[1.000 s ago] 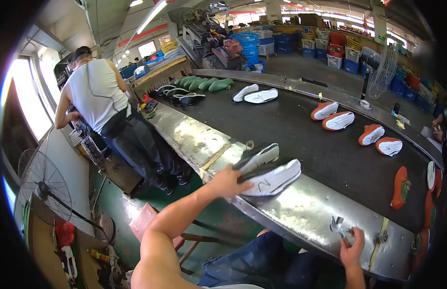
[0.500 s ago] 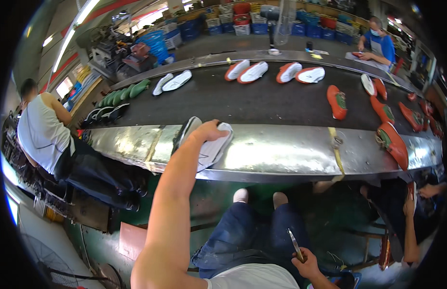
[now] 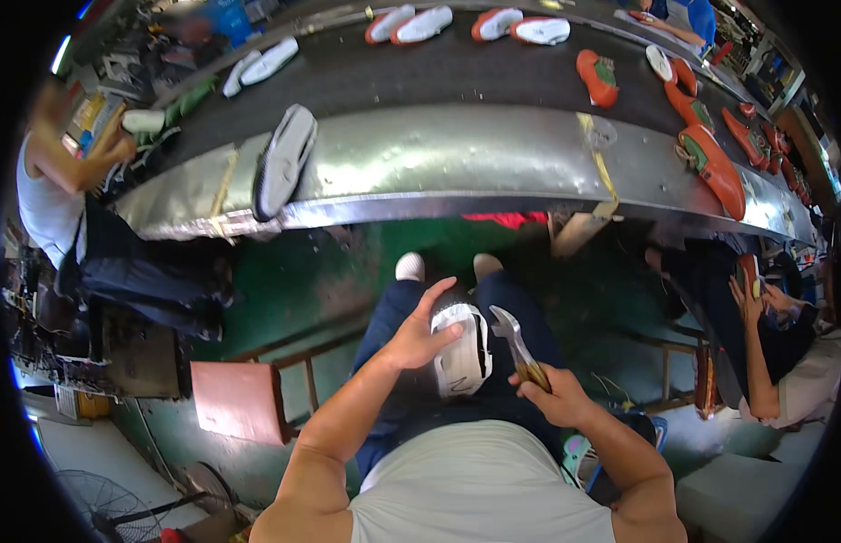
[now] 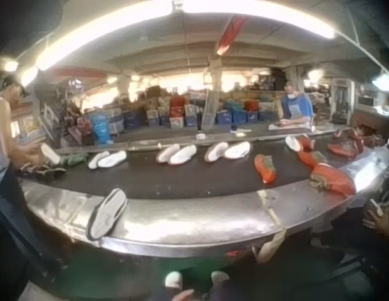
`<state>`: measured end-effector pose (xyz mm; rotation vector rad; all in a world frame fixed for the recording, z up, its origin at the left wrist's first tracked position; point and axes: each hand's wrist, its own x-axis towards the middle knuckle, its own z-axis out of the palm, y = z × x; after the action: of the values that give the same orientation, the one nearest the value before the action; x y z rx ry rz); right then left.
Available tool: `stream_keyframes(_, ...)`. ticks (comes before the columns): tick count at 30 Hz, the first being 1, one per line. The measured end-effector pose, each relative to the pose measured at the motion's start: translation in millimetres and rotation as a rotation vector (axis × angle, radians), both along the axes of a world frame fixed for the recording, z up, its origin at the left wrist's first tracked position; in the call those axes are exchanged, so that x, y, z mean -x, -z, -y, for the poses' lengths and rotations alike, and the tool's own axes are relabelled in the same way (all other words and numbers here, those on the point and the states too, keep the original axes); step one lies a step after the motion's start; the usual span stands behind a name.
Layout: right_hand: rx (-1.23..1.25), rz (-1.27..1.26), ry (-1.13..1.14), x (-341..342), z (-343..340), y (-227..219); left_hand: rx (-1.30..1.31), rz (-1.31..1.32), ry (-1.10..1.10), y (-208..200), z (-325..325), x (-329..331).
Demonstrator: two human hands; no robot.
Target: The worker is performing manual shoe assembly tasks, specifically lasting or finishing steps by pulling material over the shoe last with a tool and placing completed units on a conveyor belt.
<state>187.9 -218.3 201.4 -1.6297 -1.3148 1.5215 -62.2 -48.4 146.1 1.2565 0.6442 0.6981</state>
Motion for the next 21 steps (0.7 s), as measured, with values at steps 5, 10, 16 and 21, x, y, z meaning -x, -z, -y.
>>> stream_keyframes(5,0.058,-0.132,-0.006,15,-2,10,0.001,-0.071,0.11,-9,-7,1)
stream_keyframes(10,0.081,-0.179,-0.001,29,-2,19,-0.064,-0.108,0.118,-3,-1,3)
stream_keyframes(16,-0.182,-0.075,-0.004,38,-11,19,-0.07,-0.207,0.155,-10,-1,6)
stream_keyframes(21,0.215,-0.798,0.11,34,-31,9,-0.055,-0.221,0.22,-3,-15,10)
